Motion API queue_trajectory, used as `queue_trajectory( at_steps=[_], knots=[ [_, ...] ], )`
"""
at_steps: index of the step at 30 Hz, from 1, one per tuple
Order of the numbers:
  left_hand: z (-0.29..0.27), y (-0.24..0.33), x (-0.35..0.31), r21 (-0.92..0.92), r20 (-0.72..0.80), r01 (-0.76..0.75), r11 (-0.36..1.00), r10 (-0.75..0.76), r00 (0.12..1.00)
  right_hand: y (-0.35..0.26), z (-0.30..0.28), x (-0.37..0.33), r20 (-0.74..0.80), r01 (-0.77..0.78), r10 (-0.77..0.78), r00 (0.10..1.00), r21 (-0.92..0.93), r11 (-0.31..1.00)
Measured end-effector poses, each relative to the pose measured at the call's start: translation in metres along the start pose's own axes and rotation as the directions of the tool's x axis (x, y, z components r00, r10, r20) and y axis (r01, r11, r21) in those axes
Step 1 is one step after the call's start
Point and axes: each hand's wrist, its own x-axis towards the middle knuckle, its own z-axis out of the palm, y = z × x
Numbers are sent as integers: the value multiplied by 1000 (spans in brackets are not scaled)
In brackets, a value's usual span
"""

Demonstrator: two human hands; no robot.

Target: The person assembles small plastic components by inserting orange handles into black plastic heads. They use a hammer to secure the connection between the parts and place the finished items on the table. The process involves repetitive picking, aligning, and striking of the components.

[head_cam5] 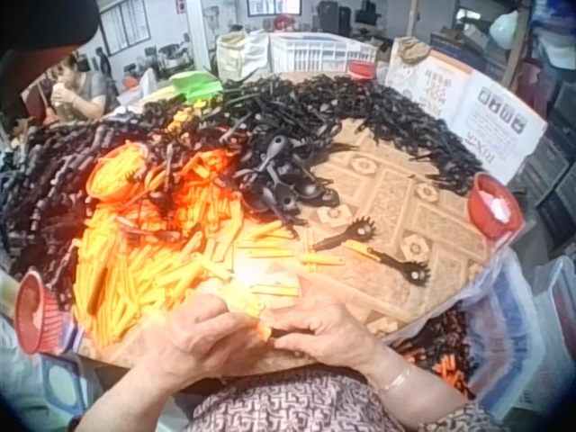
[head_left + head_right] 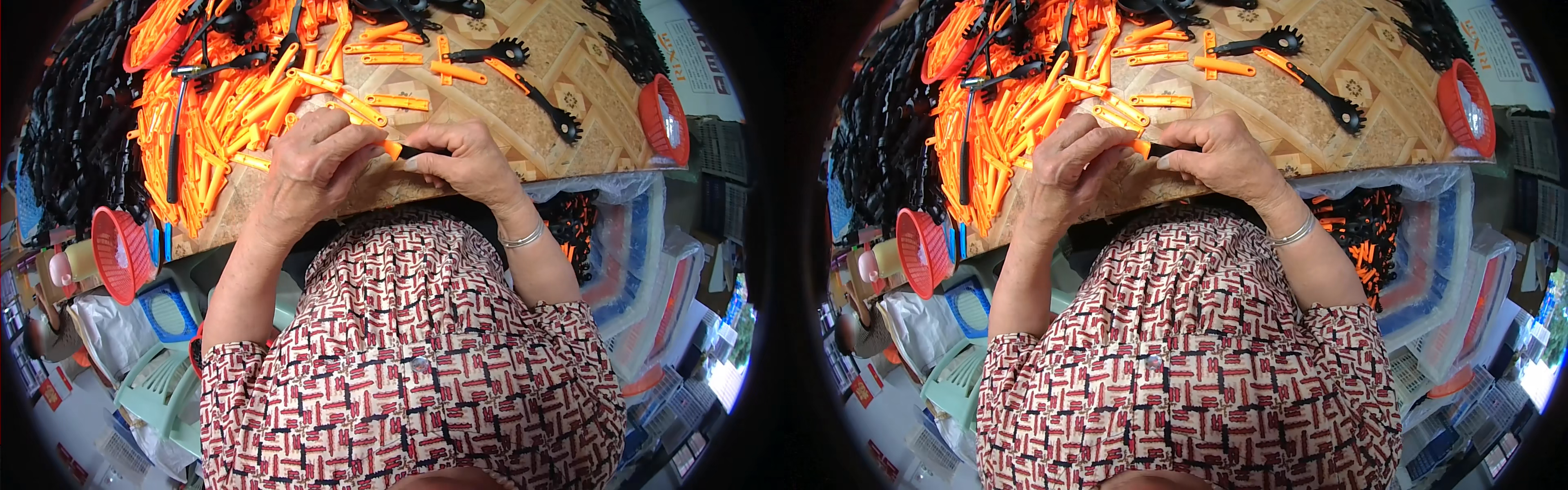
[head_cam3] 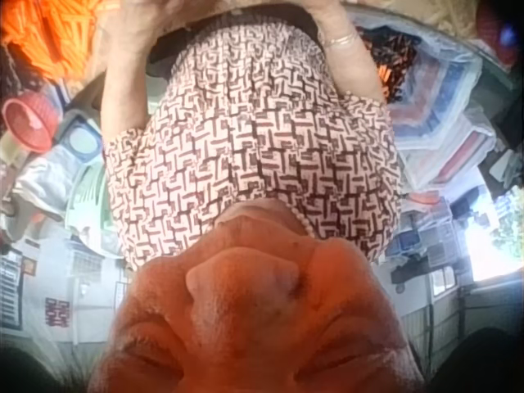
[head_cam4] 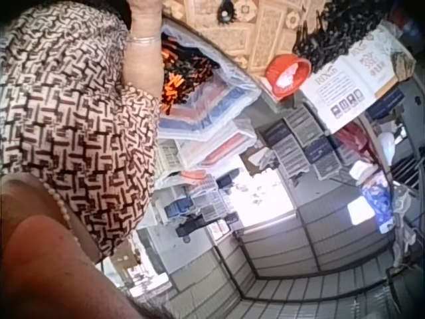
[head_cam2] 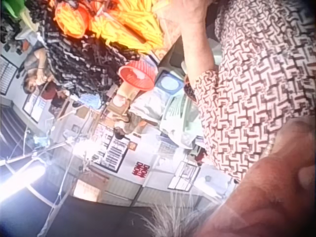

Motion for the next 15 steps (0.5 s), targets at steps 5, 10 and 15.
queue_trajectory(
  at_steps=[5, 10, 15],
  knots=[
    [10, 1, -3, 10, -84, 60, 998, -59, 995, -1, 4, -1, -60, 396, -471, 880, -453, 799],
    [23, -1, -10, 13, -161, 65, 998, -62, 985, -10, -1, -1, -19, 418, -525, 851, -582, 698],
    [19, 4, -17, 152, -2, 23, 988, -23, 1000, -19, 2, -6, -20, 280, -326, 945, -465, 840]
  ],
)
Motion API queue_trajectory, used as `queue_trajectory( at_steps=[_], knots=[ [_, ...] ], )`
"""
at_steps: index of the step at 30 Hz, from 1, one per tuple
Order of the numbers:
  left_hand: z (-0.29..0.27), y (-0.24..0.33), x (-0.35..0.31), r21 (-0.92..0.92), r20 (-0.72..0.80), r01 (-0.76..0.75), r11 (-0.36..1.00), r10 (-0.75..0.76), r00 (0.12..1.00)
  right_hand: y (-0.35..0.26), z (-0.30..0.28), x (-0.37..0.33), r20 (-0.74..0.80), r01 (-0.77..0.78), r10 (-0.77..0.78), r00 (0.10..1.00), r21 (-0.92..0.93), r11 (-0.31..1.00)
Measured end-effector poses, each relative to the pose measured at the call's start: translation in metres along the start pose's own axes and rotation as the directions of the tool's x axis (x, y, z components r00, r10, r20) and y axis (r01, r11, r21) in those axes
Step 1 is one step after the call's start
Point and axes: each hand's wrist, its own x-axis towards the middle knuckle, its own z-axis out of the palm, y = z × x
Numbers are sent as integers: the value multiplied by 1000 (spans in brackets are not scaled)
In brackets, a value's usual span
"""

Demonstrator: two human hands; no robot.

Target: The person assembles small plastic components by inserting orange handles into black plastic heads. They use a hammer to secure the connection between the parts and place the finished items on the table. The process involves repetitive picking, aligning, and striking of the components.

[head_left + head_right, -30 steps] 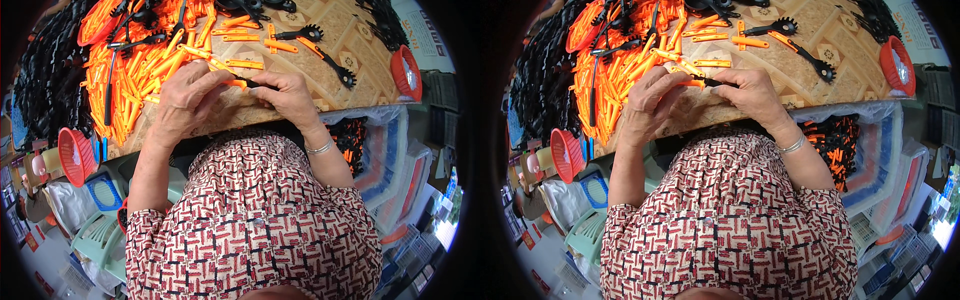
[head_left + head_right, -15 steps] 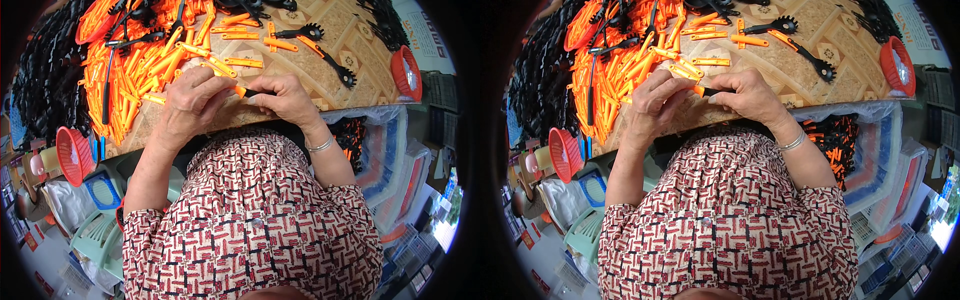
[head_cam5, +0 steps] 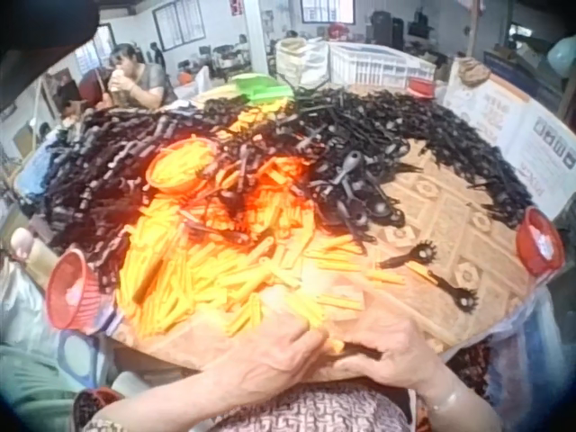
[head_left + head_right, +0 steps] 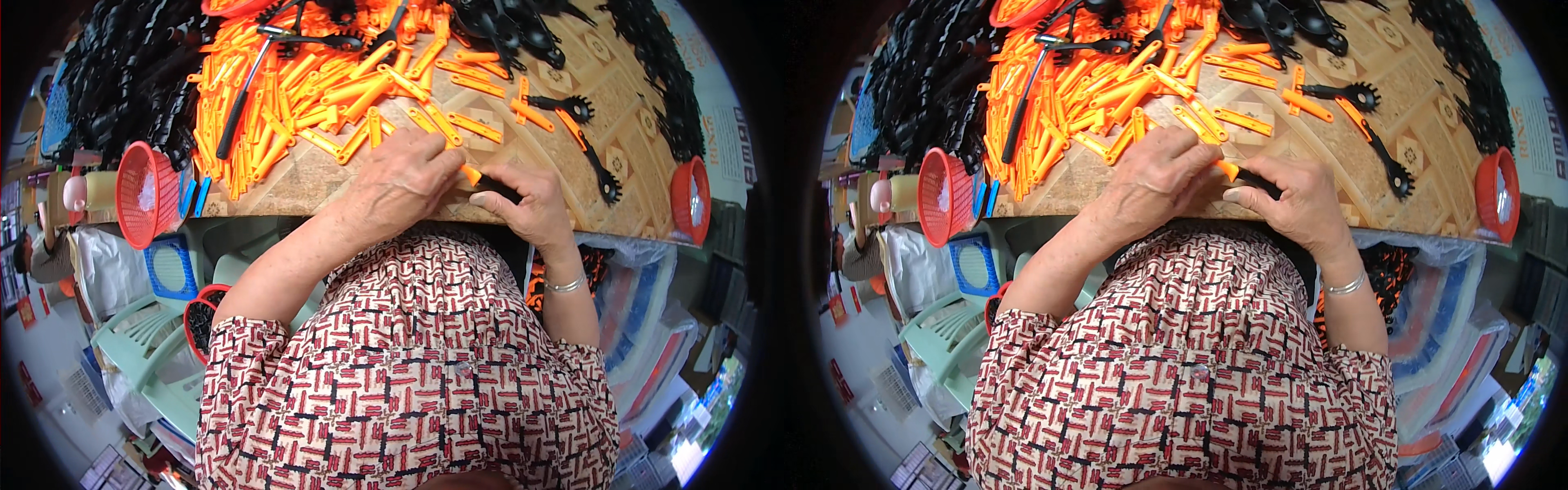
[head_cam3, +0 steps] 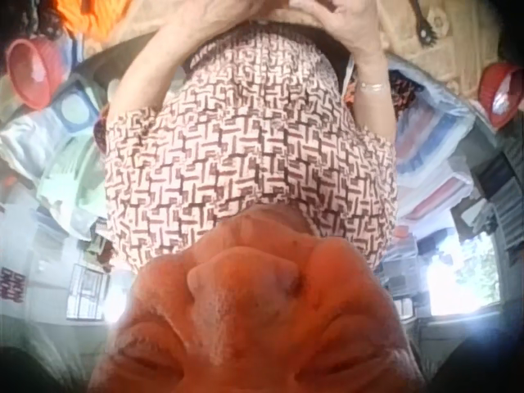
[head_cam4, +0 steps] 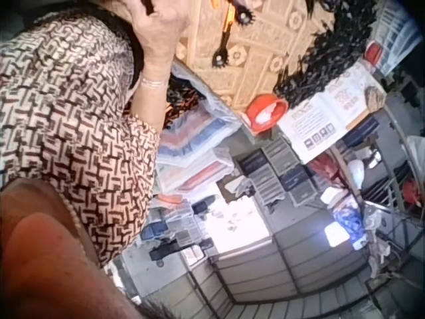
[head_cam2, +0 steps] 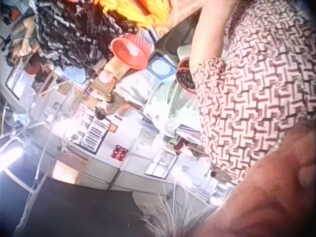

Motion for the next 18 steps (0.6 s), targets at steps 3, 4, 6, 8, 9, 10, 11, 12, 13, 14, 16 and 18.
queue_trajectory(
  at_steps=[3, 4, 6, 8, 9, 10, 11, 12, 13, 14, 16, 18],
  knots=[
    [1, 7, -2, 51, -18, -38, 998, 39, 999, 2, 11, -1, -17, 63, -66, 998, -143, 988],
    [1, 10, -2, 60, -31, -36, 998, 38, 999, 0, 11, -1, -22, 99, -105, 994, -186, 978],
    [8, 12, -4, 28, -73, -25, 999, 27, 997, -1, 11, -1, -5, 148, -154, 988, -254, 956],
    [18, 14, -6, -16, -98, -6, 1000, 4, 995, 0, 8, -3, 36, 179, -176, 984, -302, 936],
    [23, 16, -8, -39, -107, 6, 999, -10, 994, 1, 7, -6, 48, 195, -190, 981, -341, 920],
    [30, 15, -11, -73, -113, 8, 997, -16, 993, 1, 5, -8, 61, 213, -205, 977, -379, 901],
    [35, 17, -15, -85, -117, 12, 996, -22, 993, 0, 4, -11, 76, 231, -220, 973, -415, 880],
    [38, 17, -15, -90, -121, 9, 996, -20, 992, -1, 3, -12, 78, 244, -235, 969, -461, 853],
    [38, 17, -15, -95, -125, 6, 995, -18, 992, -3, 3, -14, 81, 256, -251, 965, -506, 824],
    [35, 17, -18, -92, -36, 34, 995, -37, 999, -4, 3, -16, 85, 268, -266, 960, -549, 791],
    [15, 15, -14, 15, -125, 36, 999, -34, 992, 7, -6, -17, 24, 252, -334, 942, -707, 661],
    [4, -6, -26, 40, -144, 107, 993, -101, 985, 26, -27, -19, 7, 174, -328, 944, -859, 481]
  ],
)
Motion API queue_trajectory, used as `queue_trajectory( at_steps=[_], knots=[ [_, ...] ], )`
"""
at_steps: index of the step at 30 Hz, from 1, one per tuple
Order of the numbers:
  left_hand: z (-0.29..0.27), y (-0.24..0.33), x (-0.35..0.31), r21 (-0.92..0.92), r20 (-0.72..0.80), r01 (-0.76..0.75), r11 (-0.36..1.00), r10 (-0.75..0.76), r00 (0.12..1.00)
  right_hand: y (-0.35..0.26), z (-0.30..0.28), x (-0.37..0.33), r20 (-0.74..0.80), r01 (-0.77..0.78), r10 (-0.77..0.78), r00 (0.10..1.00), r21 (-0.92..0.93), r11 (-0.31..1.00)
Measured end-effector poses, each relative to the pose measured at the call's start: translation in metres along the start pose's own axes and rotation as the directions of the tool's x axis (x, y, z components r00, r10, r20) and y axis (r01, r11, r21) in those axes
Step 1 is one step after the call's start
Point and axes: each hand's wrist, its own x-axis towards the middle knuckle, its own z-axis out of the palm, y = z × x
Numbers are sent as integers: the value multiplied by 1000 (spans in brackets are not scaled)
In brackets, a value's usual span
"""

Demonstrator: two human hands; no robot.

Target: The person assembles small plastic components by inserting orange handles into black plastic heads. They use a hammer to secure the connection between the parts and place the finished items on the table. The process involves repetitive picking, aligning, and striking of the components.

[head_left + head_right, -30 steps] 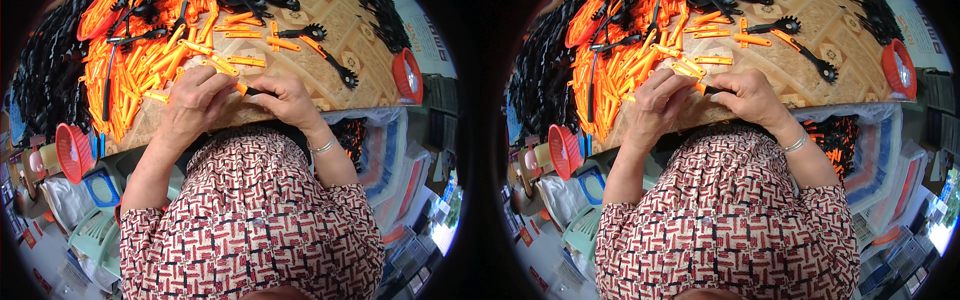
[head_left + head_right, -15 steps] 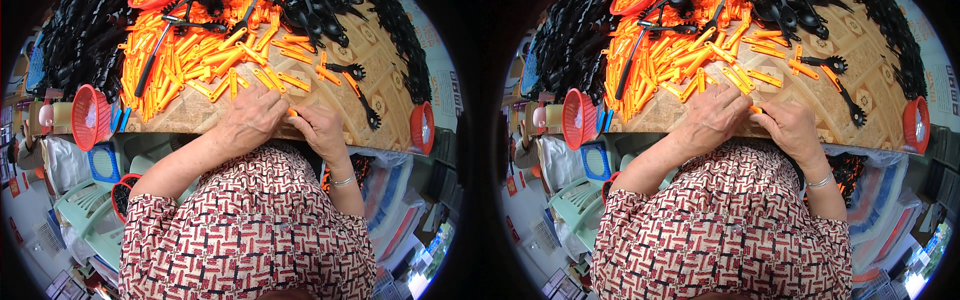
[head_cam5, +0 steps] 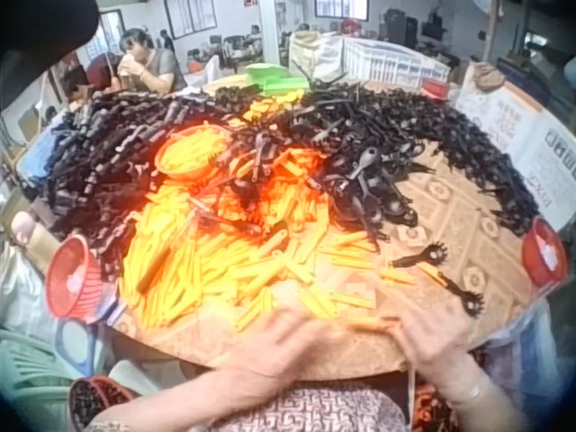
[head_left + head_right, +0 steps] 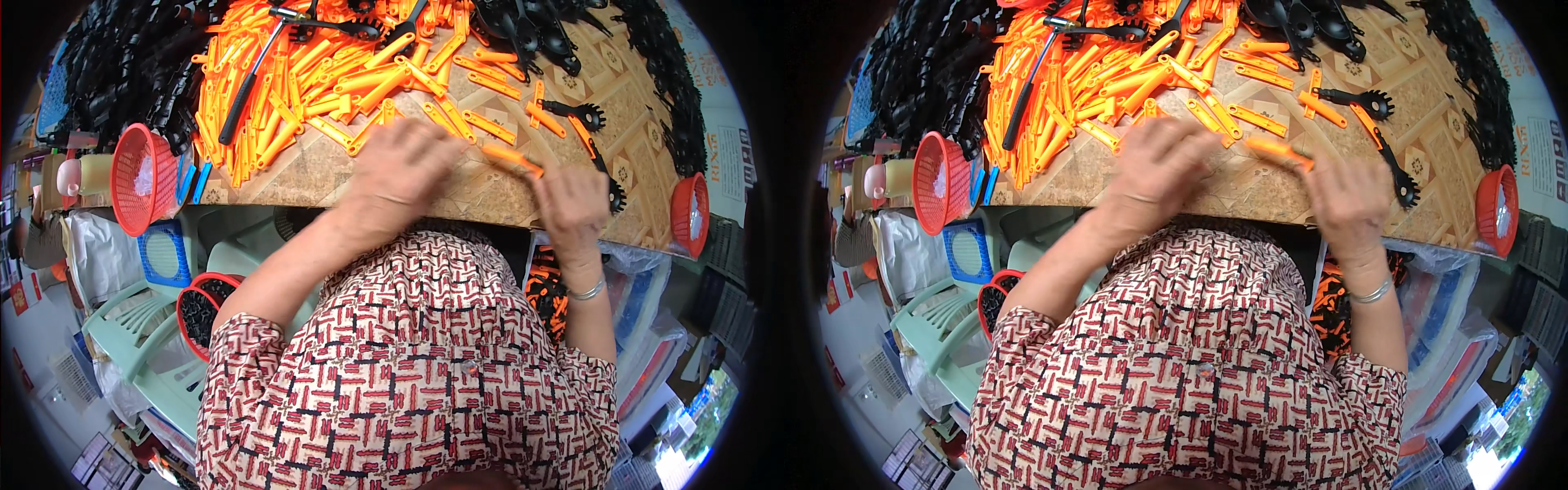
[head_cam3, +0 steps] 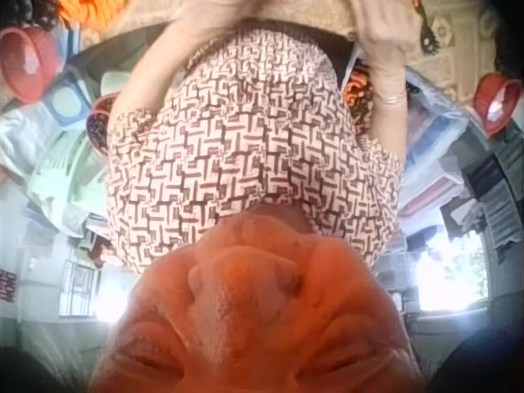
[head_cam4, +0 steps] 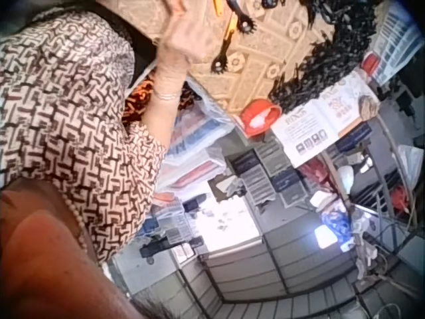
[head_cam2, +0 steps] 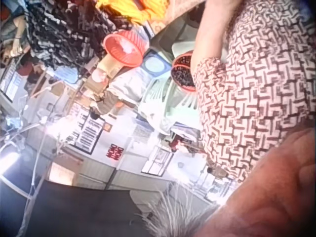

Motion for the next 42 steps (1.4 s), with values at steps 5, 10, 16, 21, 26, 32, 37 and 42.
queue_trajectory(
  at_steps=[5, 10, 16, 21, 26, 32, 37, 42],
  knots=[
    [-44, -48, -7, 367, 134, -102, 924, 56, 989, 39, 6, -9, 83, -186, 203, 976, -176, 967],
    [-44, -77, -4, 393, 96, 0, 919, -41, 995, 33, -1, 10, 11, -181, 185, 983, -152, 972],
    [14, -51, 24, 305, -53, 65, 950, -51, 997, -32, 25, 48, 3, 29, -32, 999, 316, 948],
    [-1, -59, 15, 223, 104, -196, 955, 176, 979, -53, 35, 63, -26, 50, -43, 999, 552, 832],
    [-46, -89, -2, 261, 44, -70, 963, 61, 997, -35, 41, 75, -110, -7, 103, 989, 651, 759],
    [-28, -77, 33, 237, -227, 76, 969, -21, 974, 1, 65, 102, -113, -148, 180, 977, 246, 958],
    [10, -38, 66, 117, -51, 153, 981, -148, 988, -12, 92, 124, -104, -210, 244, 964, 264, 941],
    [30, -31, 84, -676, -9, 417, 608, -572, 820, -27, 94, 138, 348, -393, 430, 833, 919, 16]
  ],
)
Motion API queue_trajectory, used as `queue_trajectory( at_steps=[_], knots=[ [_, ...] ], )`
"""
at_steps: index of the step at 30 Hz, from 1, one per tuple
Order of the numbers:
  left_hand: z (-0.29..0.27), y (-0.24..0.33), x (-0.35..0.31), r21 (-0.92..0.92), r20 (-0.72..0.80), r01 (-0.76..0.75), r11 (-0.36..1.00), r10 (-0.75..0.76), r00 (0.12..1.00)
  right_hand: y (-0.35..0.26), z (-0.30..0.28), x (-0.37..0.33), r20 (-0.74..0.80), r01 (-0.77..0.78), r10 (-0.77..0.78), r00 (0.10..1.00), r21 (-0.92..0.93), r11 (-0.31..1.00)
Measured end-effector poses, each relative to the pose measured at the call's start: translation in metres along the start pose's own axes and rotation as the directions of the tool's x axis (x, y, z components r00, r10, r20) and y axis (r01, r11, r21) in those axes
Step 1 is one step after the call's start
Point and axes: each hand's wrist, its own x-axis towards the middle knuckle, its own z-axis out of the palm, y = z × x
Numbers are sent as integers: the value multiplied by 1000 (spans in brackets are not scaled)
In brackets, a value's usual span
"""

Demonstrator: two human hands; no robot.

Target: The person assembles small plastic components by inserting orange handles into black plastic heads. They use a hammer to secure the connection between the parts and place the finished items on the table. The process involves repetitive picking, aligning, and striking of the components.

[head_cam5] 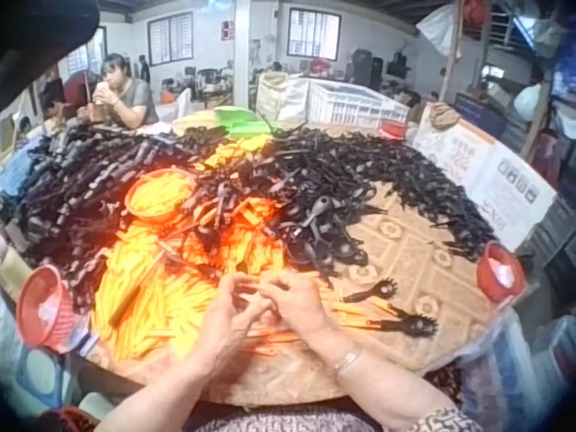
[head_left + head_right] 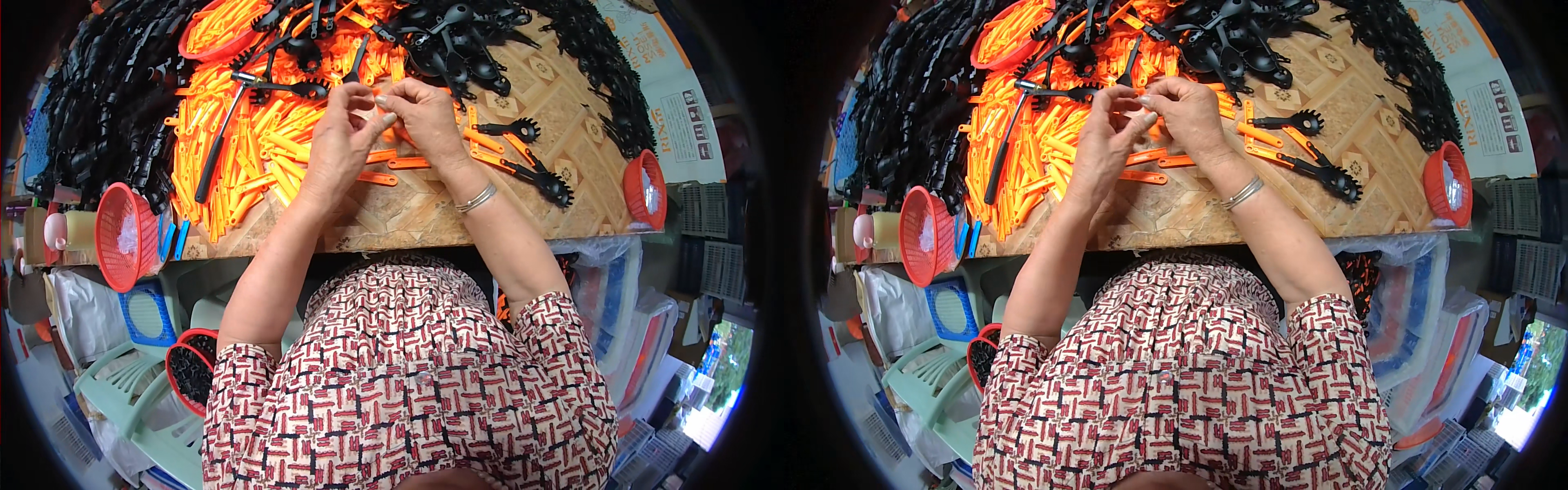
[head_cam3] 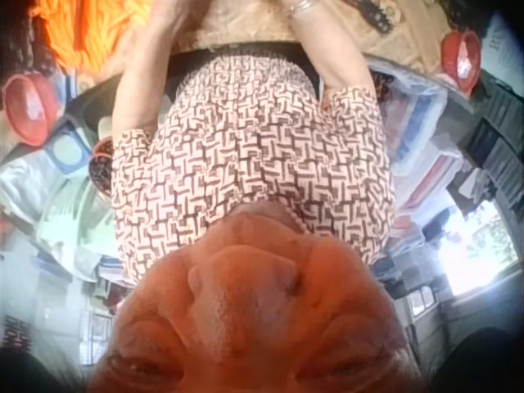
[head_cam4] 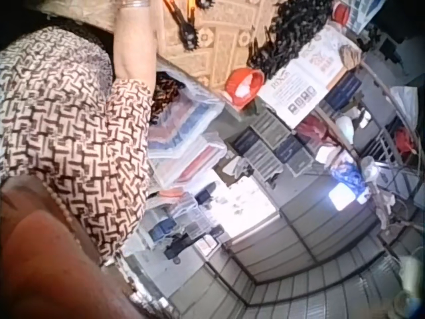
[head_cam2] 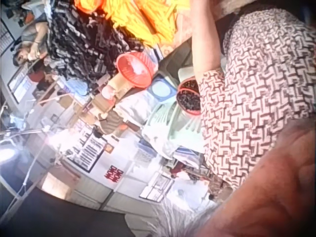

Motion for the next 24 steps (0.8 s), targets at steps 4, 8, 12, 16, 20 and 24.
queue_trajectory(
  at_steps=[4, 8, 12, 16, 20, 24],
  knots=[
    [-18, -8, 2, -331, 76, 224, 917, -210, 975, -12, -2, -2, -31, 114, -117, 993, -88, 990],
    [-27, -3, -9, -278, -110, 89, 956, -124, 986, -17, -40, 14, -58, 279, -507, 860, -778, 563],
    [-29, -12, -12, -318, -23, 151, 936, -167, 986, -1, -63, 33, -59, 46, -268, 962, -928, 369],
    [-29, -14, -16, -318, 24, 161, 934, -162, 986, 5, -71, 44, -97, 44, -262, 960, -874, 484],
    [-28, -8, -19, -311, 30, 139, 940, -137, 990, -3, -77, 36, -260, -77, -8, 966, -314, 946],
    [-14, 6, -26, -133, 74, 19, 991, -9, 997, -9, -75, 9, -167, -82, 172, 971, 443, 893]
  ],
)
